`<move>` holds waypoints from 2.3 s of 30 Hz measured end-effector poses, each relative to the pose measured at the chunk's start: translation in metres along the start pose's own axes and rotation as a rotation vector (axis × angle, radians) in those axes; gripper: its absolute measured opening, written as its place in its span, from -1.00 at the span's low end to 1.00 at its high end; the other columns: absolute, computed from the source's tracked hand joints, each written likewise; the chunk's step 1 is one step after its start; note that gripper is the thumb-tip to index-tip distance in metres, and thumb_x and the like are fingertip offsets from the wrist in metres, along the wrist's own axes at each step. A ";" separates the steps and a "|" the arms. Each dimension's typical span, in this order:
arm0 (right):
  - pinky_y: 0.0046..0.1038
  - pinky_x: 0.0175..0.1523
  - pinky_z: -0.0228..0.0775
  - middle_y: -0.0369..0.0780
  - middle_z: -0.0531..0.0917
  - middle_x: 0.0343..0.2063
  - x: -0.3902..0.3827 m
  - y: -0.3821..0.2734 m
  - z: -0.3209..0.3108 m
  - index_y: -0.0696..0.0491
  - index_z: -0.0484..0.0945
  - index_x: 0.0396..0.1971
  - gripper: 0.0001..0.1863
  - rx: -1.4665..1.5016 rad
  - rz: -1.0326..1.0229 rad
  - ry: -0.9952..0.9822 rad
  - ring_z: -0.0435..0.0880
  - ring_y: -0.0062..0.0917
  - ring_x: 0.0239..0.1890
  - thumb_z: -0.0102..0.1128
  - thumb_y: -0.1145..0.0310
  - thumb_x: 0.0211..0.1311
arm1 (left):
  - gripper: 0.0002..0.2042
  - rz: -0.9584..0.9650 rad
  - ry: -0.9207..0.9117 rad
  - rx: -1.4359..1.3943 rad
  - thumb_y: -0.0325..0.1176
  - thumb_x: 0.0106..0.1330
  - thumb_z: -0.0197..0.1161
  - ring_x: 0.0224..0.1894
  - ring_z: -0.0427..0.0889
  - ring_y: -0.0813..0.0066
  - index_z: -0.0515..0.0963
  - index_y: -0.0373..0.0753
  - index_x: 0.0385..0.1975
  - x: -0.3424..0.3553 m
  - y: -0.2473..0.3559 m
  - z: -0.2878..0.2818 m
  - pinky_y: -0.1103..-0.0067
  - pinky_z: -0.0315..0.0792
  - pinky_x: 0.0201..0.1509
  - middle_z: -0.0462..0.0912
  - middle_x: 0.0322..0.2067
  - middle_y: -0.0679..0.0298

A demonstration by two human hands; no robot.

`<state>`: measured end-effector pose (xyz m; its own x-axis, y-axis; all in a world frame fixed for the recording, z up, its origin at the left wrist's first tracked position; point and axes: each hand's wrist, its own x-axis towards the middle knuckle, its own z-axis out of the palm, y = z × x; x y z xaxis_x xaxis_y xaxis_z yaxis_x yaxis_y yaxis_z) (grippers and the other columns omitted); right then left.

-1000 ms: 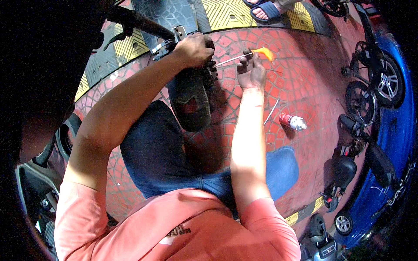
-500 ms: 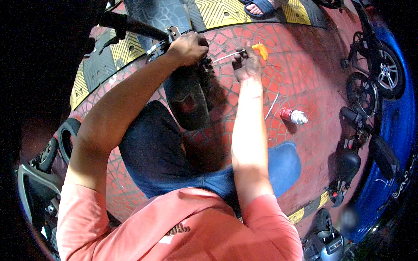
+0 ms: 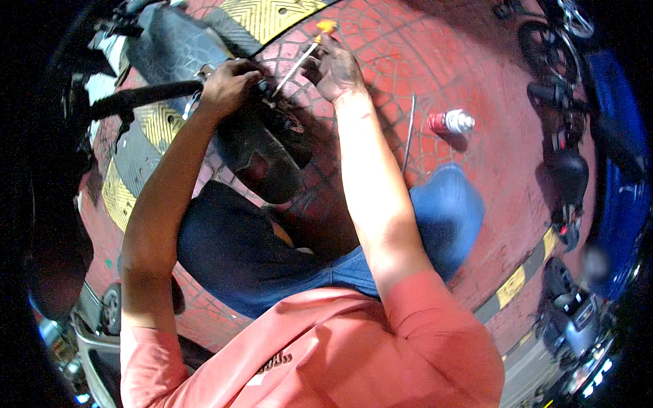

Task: The person sits on the floor and sprays lubricant onto the scooter's brake assembly. They then use a screwdriver to adjust components near the front wheel and handlebar. The person tests the brake lever and later walks to a workbench to place the tools down.

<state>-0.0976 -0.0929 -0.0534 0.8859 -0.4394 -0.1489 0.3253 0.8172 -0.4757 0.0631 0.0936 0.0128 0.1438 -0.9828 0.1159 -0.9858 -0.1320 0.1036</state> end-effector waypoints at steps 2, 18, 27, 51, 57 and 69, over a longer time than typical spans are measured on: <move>-0.43 -0.26 0.60 -0.28 0.65 -0.28 -0.003 -0.002 -0.004 0.05 0.47 0.10 -0.64 0.018 -0.016 -0.068 0.69 -0.53 -0.32 0.01 0.14 0.48 | -0.78 -0.289 -0.039 -0.281 -0.35 0.26 0.15 -0.10 0.64 0.07 0.66 -0.16 -0.16 0.005 0.002 0.003 0.33 0.51 0.03 0.65 -0.18 0.08; -0.52 -0.27 0.58 -0.35 0.64 -0.43 -0.007 -0.001 0.015 0.05 0.57 -0.22 -0.75 -0.067 -0.019 0.168 0.58 -0.67 -0.50 0.11 0.16 0.44 | -0.65 -0.515 -0.117 -0.499 -0.14 0.27 0.19 -0.09 0.70 0.13 0.68 -0.26 -0.12 0.016 0.018 -0.015 0.39 0.48 0.06 0.72 -0.17 0.02; -0.58 -0.36 0.46 -0.29 0.71 -0.30 -0.003 -0.006 -0.004 0.02 0.56 -0.15 -0.77 -0.102 -0.042 0.150 0.64 -0.65 -0.31 0.15 0.18 0.41 | -0.61 -0.547 -0.114 -0.565 -0.12 0.26 0.20 -0.14 0.70 0.13 0.66 -0.33 -0.11 0.022 0.021 -0.013 0.38 0.48 0.04 0.72 -0.19 -0.01; -0.53 -0.34 0.51 -0.25 0.69 -0.31 -0.003 -0.006 0.004 0.00 0.55 -0.16 -0.81 -0.102 -0.018 0.204 0.64 -0.59 -0.41 0.11 0.21 0.44 | -0.65 -0.534 -0.134 -0.555 -0.15 0.28 0.19 -0.07 0.69 0.12 0.66 -0.26 -0.11 0.019 0.022 -0.015 0.40 0.48 0.06 0.72 -0.15 0.02; -0.55 -0.31 0.51 -0.28 0.68 -0.32 -0.009 -0.004 0.000 0.04 0.56 -0.18 -0.76 0.007 -0.007 0.067 0.63 -0.61 -0.39 0.15 0.17 0.42 | -0.66 -0.553 -0.143 -0.544 -0.15 0.28 0.20 -0.11 0.70 0.13 0.66 -0.26 -0.12 0.015 0.018 -0.017 0.39 0.48 0.04 0.72 -0.17 0.03; -0.59 -0.40 0.49 -0.32 0.66 -0.44 -0.014 -0.006 0.014 0.01 0.55 -0.28 -0.78 0.079 0.013 0.014 0.61 -0.67 -0.47 0.25 0.16 0.35 | -0.67 -0.554 -0.144 -0.511 -0.14 0.27 0.20 -0.09 0.70 0.19 0.68 -0.20 -0.11 0.014 0.018 -0.019 0.42 0.48 0.04 0.73 -0.17 0.09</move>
<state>-0.1070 -0.0870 -0.0365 0.8856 -0.4331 -0.1675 0.3392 0.8498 -0.4034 0.0490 0.0799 0.0350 0.5577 -0.8024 -0.2125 -0.6058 -0.5685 0.5567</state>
